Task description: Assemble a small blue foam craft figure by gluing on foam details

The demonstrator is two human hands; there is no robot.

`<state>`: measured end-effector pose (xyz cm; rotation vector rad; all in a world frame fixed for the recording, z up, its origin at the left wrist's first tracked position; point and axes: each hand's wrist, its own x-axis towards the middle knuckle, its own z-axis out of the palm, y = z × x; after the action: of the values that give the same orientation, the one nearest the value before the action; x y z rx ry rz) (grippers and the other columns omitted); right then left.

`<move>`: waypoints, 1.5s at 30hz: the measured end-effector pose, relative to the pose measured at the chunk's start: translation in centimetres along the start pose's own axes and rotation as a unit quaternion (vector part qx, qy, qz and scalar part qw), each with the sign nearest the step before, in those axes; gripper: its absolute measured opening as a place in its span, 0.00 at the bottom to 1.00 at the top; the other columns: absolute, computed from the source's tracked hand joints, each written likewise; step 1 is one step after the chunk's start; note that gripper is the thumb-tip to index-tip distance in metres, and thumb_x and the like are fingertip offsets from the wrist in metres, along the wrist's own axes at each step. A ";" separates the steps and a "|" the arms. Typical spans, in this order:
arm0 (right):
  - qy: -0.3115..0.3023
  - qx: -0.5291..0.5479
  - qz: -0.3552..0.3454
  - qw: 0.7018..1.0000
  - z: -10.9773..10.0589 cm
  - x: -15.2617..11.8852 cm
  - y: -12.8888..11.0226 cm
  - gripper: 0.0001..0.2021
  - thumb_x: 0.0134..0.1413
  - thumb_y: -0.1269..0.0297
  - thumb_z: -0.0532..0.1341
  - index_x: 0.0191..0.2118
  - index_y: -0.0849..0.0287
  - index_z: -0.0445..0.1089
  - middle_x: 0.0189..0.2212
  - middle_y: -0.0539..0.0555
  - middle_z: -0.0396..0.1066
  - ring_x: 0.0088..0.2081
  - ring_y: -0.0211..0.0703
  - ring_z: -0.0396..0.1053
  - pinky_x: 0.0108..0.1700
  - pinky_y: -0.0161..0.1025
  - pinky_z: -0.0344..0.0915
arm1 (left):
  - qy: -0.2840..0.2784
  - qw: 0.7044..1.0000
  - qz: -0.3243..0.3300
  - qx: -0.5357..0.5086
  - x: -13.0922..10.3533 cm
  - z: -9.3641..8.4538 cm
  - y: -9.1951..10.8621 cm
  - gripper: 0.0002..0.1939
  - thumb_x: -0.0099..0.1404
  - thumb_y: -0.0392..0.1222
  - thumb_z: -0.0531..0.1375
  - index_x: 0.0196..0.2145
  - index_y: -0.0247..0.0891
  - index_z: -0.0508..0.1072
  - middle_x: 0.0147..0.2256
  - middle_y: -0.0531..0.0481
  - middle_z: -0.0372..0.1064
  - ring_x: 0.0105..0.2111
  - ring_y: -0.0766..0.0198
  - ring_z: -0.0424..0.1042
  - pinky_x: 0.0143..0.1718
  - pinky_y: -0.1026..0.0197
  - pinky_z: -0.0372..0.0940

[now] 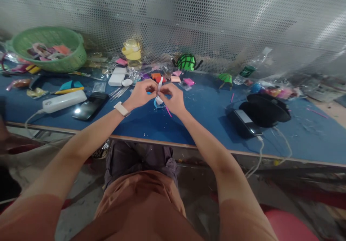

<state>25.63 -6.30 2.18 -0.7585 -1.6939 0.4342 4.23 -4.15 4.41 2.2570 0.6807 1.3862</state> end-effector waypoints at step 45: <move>-0.097 0.065 0.048 0.992 -0.8 -0.1 0.5 0.32 0.66 0.32 0.76 0.66 0.45 0.85 0.67 0.59 0.81 0.67 0.60 0.82 0.66 0.61 0.86 | 0.176 0.980 -0.069 -0.061 -0.7 1.0 -4.0 0.29 0.84 0.76 0.59 0.60 0.50 0.78 0.49 0.44 0.79 0.43 0.56 0.81 0.43 0.52 0.78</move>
<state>26.50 -6.12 1.98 -0.7239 -1.7938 0.6975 4.04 -1.44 1.24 1.8499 0.8209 1.7242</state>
